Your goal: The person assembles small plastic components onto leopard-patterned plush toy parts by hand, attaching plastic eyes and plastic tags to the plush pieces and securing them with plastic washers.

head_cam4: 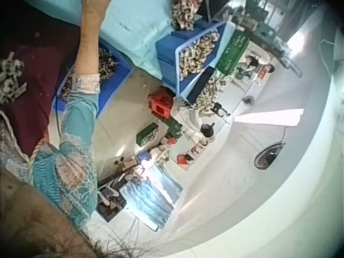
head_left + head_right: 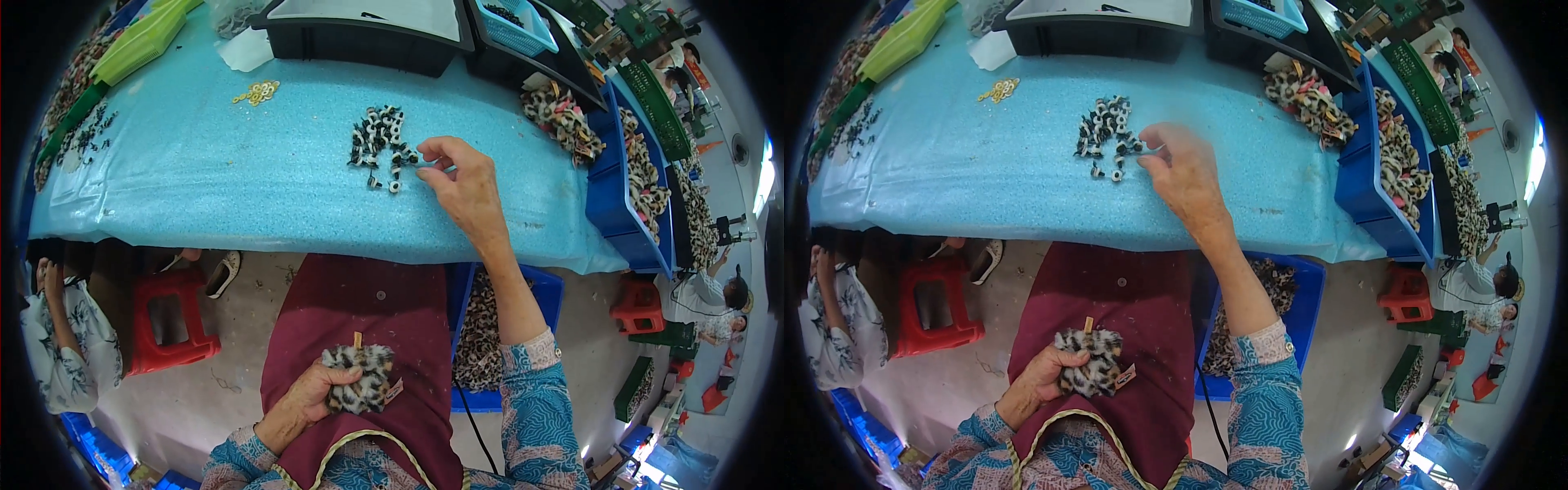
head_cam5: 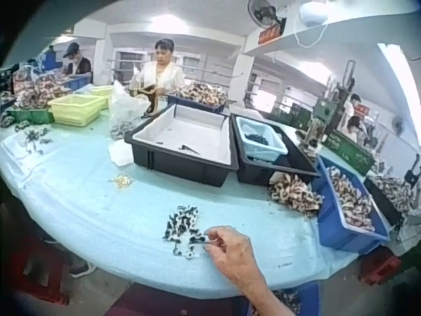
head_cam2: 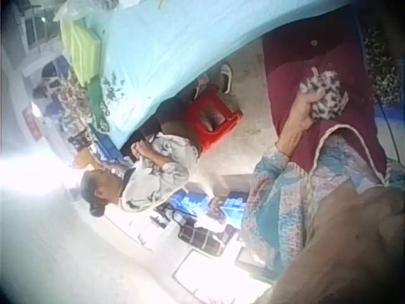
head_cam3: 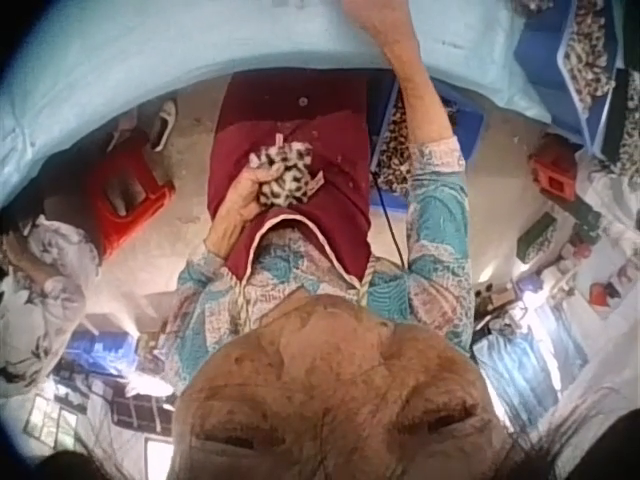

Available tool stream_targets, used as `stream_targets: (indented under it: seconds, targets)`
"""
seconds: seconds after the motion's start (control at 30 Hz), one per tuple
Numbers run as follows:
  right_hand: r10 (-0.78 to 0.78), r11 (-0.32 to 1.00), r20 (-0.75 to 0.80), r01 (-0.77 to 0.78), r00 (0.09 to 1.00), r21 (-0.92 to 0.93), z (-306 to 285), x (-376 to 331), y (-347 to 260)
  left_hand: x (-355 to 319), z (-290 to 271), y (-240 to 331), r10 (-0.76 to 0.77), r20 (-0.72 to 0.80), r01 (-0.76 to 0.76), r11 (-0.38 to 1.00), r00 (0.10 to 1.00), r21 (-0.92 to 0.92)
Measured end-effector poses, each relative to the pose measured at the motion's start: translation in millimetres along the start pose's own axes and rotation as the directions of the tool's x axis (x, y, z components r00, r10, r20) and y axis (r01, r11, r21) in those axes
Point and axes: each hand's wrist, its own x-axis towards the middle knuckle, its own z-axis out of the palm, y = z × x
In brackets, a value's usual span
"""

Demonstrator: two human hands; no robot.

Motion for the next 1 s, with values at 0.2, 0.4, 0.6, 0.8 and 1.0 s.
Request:
stream_targets:
  seconds: [0.2, 0.4, 0.6, 0.8, 1.0]
  targets:
    - [-0.031, 0.98, 0.06, 0.042, 0.998, -0.195, 6, 6, 12, 2, 0, 7, 0.032, 0.056, -0.032, 0.999, 0.998, -0.005]
    - [0.098, 0.978, 0.086, -0.112, 0.992, 0.176, -13, -11, 7, 9, -5, 9, 0.115, -0.021, -0.116, 0.992, 0.993, -0.054]
    - [0.271, 0.562, 0.255, -0.367, 0.928, 0.741, -26, -87, -38, 9, 14, 21, 0.249, 0.014, -0.249, 0.963, 0.968, 0.099]
    - [0.479, 0.242, 0.537, -0.693, 0.694, 0.68, 8, -168, -65, 1, 26, 18, 0.208, -0.064, -0.205, 0.977, 0.976, 0.057]
    - [0.511, 0.168, 0.568, -0.723, 0.645, 0.67, 28, -200, -61, -1, 26, 9, 0.259, -0.123, -0.232, 0.952, 0.958, 0.198]
